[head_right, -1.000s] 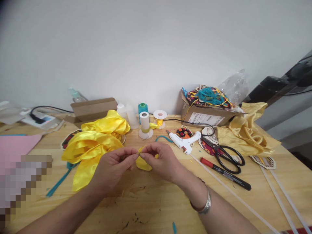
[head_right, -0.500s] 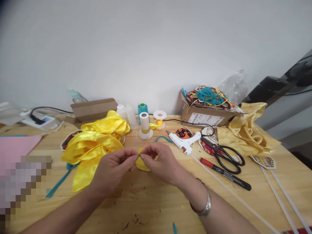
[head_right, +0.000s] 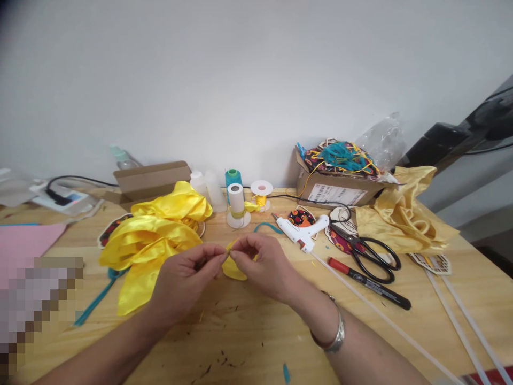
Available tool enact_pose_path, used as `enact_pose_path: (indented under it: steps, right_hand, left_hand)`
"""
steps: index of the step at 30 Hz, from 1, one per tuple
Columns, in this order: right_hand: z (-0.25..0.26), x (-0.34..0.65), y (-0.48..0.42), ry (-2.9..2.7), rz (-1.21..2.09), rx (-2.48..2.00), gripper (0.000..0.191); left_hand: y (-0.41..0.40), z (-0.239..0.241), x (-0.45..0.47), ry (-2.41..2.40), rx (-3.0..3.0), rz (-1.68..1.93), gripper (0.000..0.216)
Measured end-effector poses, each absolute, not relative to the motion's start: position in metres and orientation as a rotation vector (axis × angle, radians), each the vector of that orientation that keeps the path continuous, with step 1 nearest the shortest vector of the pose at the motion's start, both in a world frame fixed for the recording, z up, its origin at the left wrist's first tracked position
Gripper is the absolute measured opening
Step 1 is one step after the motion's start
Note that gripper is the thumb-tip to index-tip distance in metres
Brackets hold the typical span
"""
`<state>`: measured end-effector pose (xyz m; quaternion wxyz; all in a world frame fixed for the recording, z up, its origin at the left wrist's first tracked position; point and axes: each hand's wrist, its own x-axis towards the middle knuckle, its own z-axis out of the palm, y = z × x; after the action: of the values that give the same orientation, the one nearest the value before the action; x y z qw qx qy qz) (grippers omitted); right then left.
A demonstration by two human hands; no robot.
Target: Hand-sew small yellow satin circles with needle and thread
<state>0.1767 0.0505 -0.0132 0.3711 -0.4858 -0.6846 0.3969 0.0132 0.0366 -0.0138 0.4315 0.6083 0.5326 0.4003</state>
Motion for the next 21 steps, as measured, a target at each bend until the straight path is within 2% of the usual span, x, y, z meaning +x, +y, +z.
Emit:
enact_pose_path:
  steps: [16, 21]
  right_hand:
    - [-0.0142, 0.1767, 0.051, -1.755, 1.04, -1.211, 0.011]
    - [-0.0138, 0.1767, 0.0525, -1.765, 1.026, -1.21, 0.01]
  left_hand:
    - [0.0372, -0.0159, 0.0133, 1.361, 1.532, 1.007, 0.012]
    - [0.0371, -0.0197, 0.0118, 1.382, 1.51, 0.996, 0.021]
